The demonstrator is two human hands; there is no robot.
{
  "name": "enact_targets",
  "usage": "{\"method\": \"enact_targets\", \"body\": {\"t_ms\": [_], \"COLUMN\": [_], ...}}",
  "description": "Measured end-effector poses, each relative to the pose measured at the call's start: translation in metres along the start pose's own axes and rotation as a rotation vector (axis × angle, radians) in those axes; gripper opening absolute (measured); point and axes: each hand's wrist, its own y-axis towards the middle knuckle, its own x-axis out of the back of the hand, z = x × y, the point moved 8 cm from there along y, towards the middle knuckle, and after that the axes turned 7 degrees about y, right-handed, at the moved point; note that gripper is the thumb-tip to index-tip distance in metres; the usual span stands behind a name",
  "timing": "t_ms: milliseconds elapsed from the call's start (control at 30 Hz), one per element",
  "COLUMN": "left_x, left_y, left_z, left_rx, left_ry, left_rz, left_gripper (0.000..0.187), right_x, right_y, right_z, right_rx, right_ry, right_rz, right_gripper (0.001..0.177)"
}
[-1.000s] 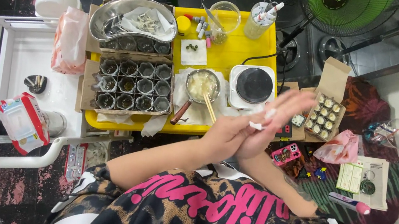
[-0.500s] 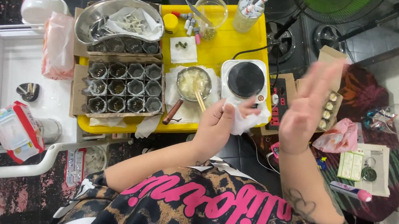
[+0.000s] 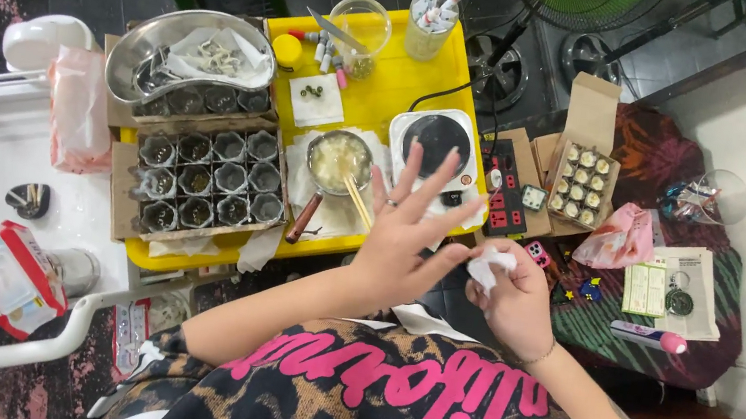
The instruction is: Stirring melted wax in a pot on a heater and cleaning the surrounding workspace with wipes.
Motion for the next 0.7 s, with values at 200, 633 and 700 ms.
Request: {"method": "enact_targets", "body": {"t_ms": [200, 633, 700], "left_x": [0.039, 0.101, 0.100], "left_y": [-0.026, -0.060, -0.064], "left_z": [0.055, 0.106, 0.111], "left_rx": [0.153, 0.331, 0.347], "left_ry": [-0.024, -0.165, -0.197], "left_rz": [-0.123, -0.220, -0.206], "left_gripper": [0.036, 0.022, 0.021], "right_x": [0.065, 0.063, 0.056], "right_y": [0.000, -0.003, -0.004], "right_z": [-0.079, -0.038, -0.039], "right_rx": [-0.286, -0.102, -0.103], "right_ry": [-0.017, 0.164, 0.047], "right_rz": [-0.191, -0.406, -0.402], "right_gripper": [0.028, 0.035, 0.026]}}
